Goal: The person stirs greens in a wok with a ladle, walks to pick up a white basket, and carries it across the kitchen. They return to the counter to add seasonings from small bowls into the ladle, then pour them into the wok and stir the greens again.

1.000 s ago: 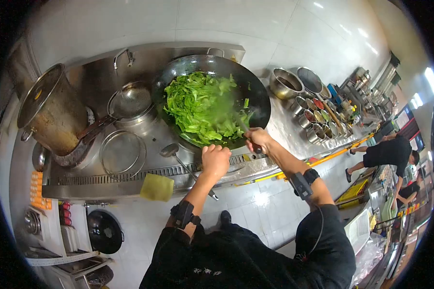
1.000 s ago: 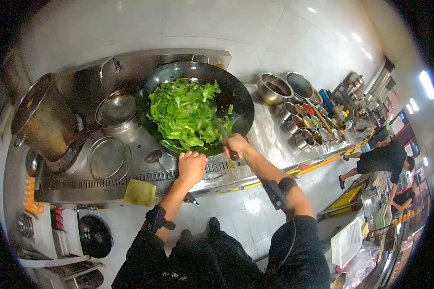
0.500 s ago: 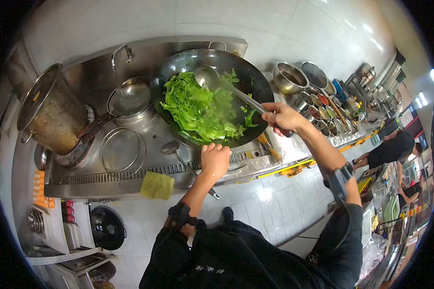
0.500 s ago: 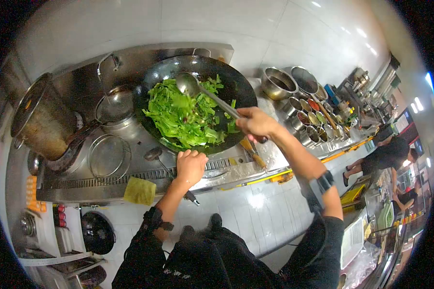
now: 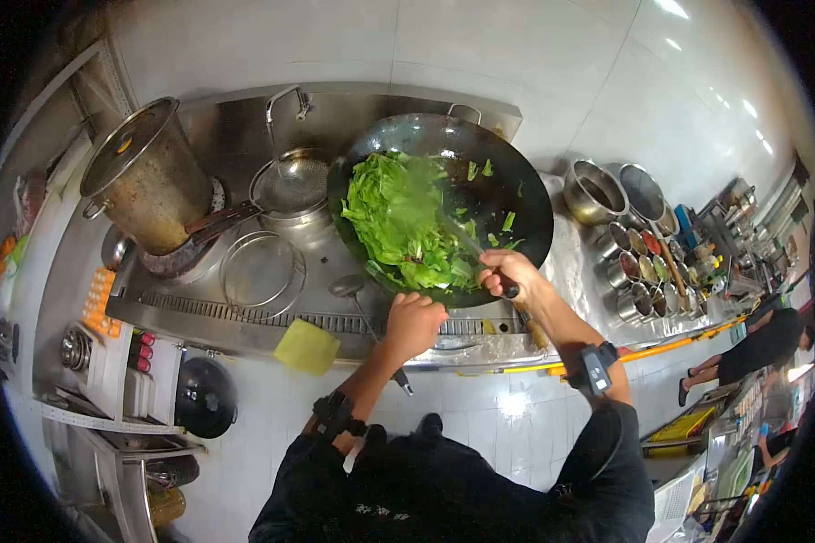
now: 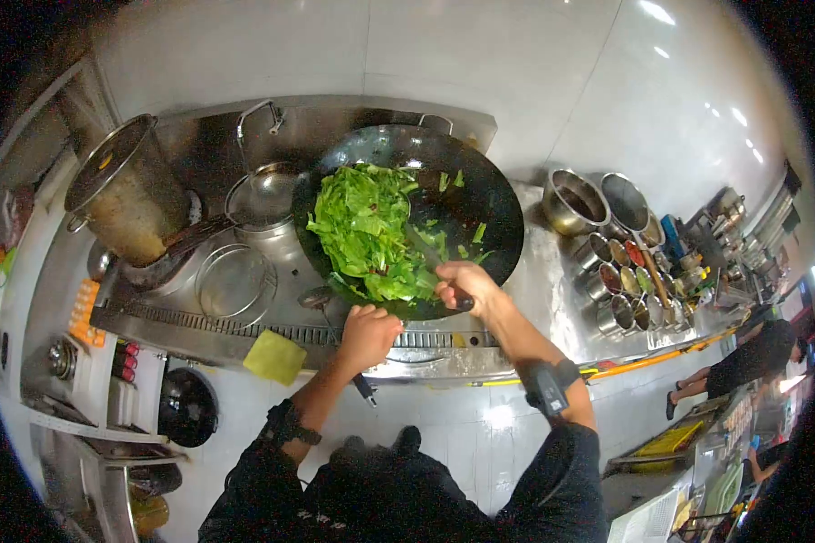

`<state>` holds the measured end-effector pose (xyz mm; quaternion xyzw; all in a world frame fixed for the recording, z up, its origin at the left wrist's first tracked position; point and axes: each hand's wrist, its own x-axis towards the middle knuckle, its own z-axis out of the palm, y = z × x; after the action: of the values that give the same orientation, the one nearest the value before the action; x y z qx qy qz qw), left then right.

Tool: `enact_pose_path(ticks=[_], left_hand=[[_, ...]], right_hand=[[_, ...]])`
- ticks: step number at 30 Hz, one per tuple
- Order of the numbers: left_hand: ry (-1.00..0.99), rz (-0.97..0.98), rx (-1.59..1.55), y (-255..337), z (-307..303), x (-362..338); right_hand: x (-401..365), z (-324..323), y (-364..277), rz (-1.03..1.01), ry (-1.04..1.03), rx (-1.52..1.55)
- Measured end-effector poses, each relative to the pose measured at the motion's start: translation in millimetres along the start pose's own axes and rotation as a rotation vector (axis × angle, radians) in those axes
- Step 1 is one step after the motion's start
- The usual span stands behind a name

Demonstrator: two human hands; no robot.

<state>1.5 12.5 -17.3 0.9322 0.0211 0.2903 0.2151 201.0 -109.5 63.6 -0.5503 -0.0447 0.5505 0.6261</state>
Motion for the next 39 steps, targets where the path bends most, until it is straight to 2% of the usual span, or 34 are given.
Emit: enact_pose_path(ticks=[2,6,8,11,14,15,16,17,20,22,25,26,27,30,32,33,36,38,39], left_hand=[[-0.012,0.004,0.009,-2,2,2],[0.008,0.006,0.038,2,5,0],[0.018,0.01,0.038,2,8,0],[0.03,-0.006,0.017,3,9,-2],[0.03,-0.024,0.001,2,9,-1],[0.027,-0.025,0.015,2,10,0],[0.02,-0.023,0.031,2,9,-1],[0.006,-0.036,0.036,4,6,0],[-0.035,-0.055,0.03,5,5,1],[-0.053,-0.059,0.027,3,4,2],[-0.035,-0.048,0.005,-3,6,0],[-0.019,-0.043,-0.002,-3,5,-1],[-0.002,-0.04,-0.007,-3,5,-1],[0.046,-0.015,0.0,-5,7,-2],[0.033,-0.019,-0.009,-4,7,-5],[0.031,-0.019,-0.007,-5,6,-4],[-0.007,-0.031,-0.051,-3,1,-4],[-0.007,-0.016,-0.05,-6,8,-5],[-0.027,-0.011,-0.022,-8,7,-5]], right_hand=[[-30,14,-8,-0.008,0.044,-0.093],[-85,34,-26,-0.045,0.005,-0.365],[-111,48,-34,-0.072,0.015,-0.602],[-150,78,-41,-0.004,0.098,-0.965],[-165,106,-42,0.135,0.147,-1.544],[-155,98,-30,0.074,0.157,-1.718],[-142,96,-19,0.083,0.197,-1.756],[-111,55,4,-0.259,0.165,-1.922],[-56,51,31,-0.152,0.466,-1.935],[-32,36,30,-0.231,0.525,-1.921],[-44,8,8,-0.435,0.437,-1.916],[-69,25,-9,-0.33,0.43,-1.816],[-87,42,-24,-0.179,0.435,-1.544],[-83,39,-53,-0.209,0.455,-1.277],[-37,3,-67,-0.308,0.394,-1.148],[-15,-4,-75,-0.283,0.452,-1.164],[63,-24,-85,-0.449,0.584,-1.415],[98,-13,-88,-0.361,0.646,-1.509],[111,-6,-85,-0.35,0.61,-1.501]])
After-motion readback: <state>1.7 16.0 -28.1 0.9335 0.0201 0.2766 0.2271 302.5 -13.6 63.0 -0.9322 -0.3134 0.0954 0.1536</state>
